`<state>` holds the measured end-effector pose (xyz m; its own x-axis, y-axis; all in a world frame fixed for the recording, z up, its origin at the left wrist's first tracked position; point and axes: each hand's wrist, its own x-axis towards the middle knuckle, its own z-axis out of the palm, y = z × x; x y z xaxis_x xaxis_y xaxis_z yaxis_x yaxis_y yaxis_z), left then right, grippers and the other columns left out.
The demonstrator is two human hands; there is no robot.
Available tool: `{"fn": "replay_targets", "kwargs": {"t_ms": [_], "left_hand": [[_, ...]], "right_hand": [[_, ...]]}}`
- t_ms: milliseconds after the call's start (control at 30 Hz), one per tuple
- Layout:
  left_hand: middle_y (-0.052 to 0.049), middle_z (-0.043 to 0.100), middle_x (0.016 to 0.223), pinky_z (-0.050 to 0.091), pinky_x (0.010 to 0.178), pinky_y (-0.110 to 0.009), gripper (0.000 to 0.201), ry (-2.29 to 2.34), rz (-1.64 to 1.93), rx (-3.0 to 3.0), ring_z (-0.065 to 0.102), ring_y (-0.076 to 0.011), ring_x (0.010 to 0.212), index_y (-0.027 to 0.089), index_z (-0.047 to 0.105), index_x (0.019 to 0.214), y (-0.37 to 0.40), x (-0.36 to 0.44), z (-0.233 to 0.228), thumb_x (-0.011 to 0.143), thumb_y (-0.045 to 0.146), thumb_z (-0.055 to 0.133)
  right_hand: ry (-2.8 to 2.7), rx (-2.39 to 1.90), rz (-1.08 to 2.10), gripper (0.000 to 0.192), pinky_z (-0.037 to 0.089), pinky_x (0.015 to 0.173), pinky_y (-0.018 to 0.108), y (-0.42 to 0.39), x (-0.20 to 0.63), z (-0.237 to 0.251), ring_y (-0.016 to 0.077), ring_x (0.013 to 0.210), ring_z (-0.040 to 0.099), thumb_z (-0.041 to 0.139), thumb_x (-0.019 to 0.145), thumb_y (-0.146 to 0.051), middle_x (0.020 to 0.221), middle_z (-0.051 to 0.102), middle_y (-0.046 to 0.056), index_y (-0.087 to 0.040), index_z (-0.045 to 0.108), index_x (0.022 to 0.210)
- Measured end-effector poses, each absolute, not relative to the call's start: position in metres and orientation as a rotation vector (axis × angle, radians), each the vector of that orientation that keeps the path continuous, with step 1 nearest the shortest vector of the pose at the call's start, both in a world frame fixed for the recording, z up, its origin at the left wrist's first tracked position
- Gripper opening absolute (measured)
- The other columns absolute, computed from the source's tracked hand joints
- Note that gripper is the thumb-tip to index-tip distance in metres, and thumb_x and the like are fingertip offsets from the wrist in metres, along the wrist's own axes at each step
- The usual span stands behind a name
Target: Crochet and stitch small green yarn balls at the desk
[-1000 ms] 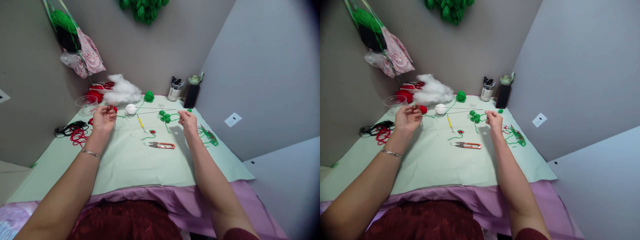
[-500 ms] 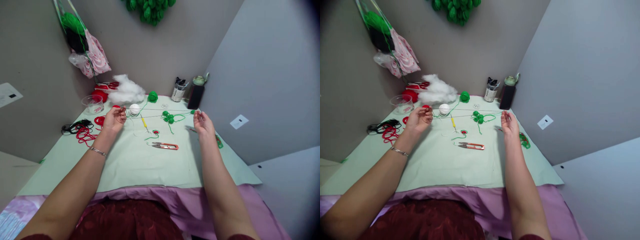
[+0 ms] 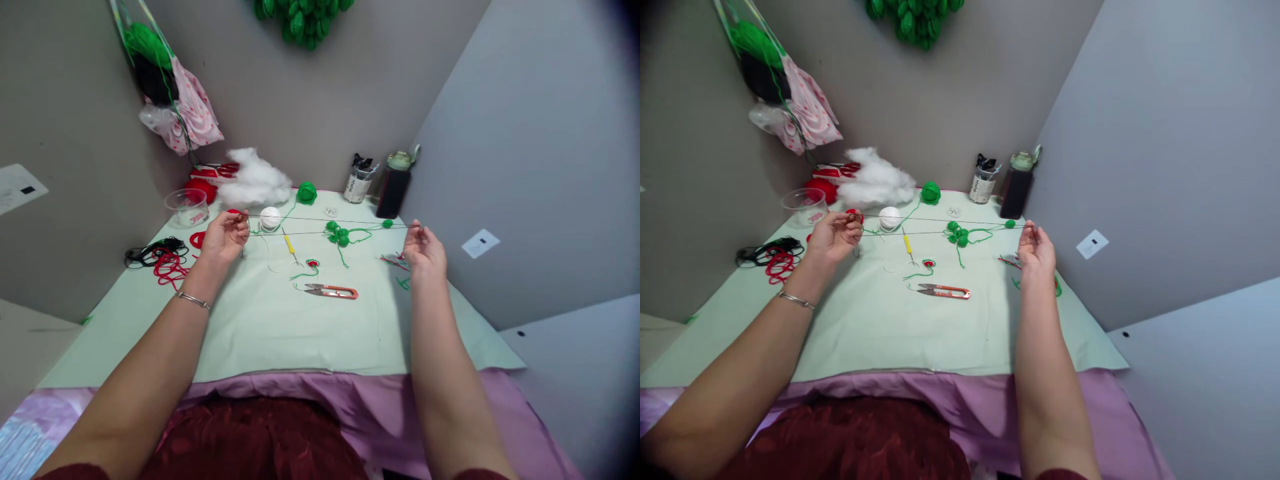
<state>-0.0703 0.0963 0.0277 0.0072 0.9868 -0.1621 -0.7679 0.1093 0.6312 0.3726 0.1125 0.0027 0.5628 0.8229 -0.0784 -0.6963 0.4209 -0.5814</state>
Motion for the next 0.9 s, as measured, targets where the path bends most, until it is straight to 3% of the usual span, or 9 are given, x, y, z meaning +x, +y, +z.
{"fn": "replay_targets", "kwargs": {"t_ms": [100, 200, 333, 433, 567, 767, 900], "left_hand": [[-0.003, 0.065, 0.073, 0.029, 0.038, -0.015, 0.009, 0.841, 1.399, 0.688, 0.041, -0.0036, 0.046, 0.015, 0.052, 0.066, 0.096, -0.069, 0.027, 0.069, 0.009, 0.058], [0.000, 0.060, 0.065, 0.023, 0.040, -0.018, 0.011, 1.054, 1.302, 1.110, 0.039, -0.0057, 0.047, 0.017, 0.052, 0.064, 0.096, -0.072, 0.022, 0.068, 0.017, 0.062], [-0.001, 0.062, 0.066, 0.032, 0.051, -0.021, 0.013, 1.301, 1.027, 1.629, 0.052, -0.0138, 0.062, 0.018, 0.054, 0.066, 0.096, -0.083, 0.013, 0.068, 0.025, 0.065], [-0.003, 0.067, 0.073, 0.034, 0.055, -0.024, 0.015, 1.335, 0.793, 1.788, 0.057, -0.0179, 0.069, 0.020, 0.054, 0.069, 0.095, -0.090, 0.010, 0.069, 0.031, 0.065], [0.001, 0.061, 0.065, 0.029, 0.051, -0.024, 0.013, 1.279, 0.588, 1.806, 0.044, -0.0134, 0.056, 0.021, 0.052, 0.075, 0.087, -0.092, 0.019, 0.075, 0.032, 0.059], [0.006, 0.036, 0.060, 0.020, 0.049, -0.023, 0.013, 1.099, 0.756, 1.591, 0.029, -0.0093, 0.050, 0.022, 0.054, 0.084, 0.077, -0.088, 0.034, 0.080, 0.031, 0.061], [0.006, 0.035, 0.062, 0.022, 0.050, -0.022, 0.023, 1.112, 0.898, 1.561, 0.030, -0.0089, 0.052, 0.022, 0.059, 0.089, 0.080, -0.090, 0.034, 0.082, 0.042, 0.069]], "right_hand": [[-0.134, -0.637, 0.992, 0.027, 0.055, 0.049, 0.009, 0.107, 0.372, 0.010, 0.0047, 0.056, 0.065, 0.034, 0.103, -0.007, 0.070, 0.063, -0.002, -0.016, 0.051, 0.084], [-0.098, -0.635, 1.017, 0.030, 0.041, 0.036, 0.006, 0.099, 0.373, 0.018, 0.0011, 0.044, 0.054, 0.031, 0.105, -0.007, 0.066, 0.059, -0.005, -0.017, 0.048, 0.082], [-0.095, -0.646, 1.034, 0.033, 0.025, 0.030, 0.009, 0.092, 0.375, 0.024, -0.0002, 0.034, 0.039, 0.032, 0.107, -0.013, 0.056, 0.048, -0.009, -0.018, 0.042, 0.076], [-0.107, -0.668, 1.034, 0.032, 0.023, 0.030, 0.010, 0.090, 0.374, 0.026, 0.0002, 0.033, 0.035, 0.036, 0.106, -0.015, 0.052, 0.041, -0.011, -0.019, 0.039, 0.075], [-0.123, -0.698, 1.035, 0.030, 0.022, 0.031, 0.011, 0.088, 0.371, 0.029, -0.0001, 0.032, 0.034, 0.037, 0.106, -0.015, 0.052, 0.040, -0.012, -0.019, 0.041, 0.076], [-0.138, -0.713, 1.041, 0.033, 0.023, 0.032, 0.011, 0.085, 0.364, 0.034, -0.0011, 0.032, 0.032, 0.034, 0.108, -0.017, 0.052, 0.039, -0.012, -0.017, 0.043, 0.076], [-0.156, -0.731, 1.026, 0.033, 0.023, 0.032, 0.011, 0.084, 0.360, 0.034, -0.0011, 0.033, 0.032, 0.036, 0.108, -0.017, 0.053, 0.039, -0.012, -0.016, 0.045, 0.077]]}}
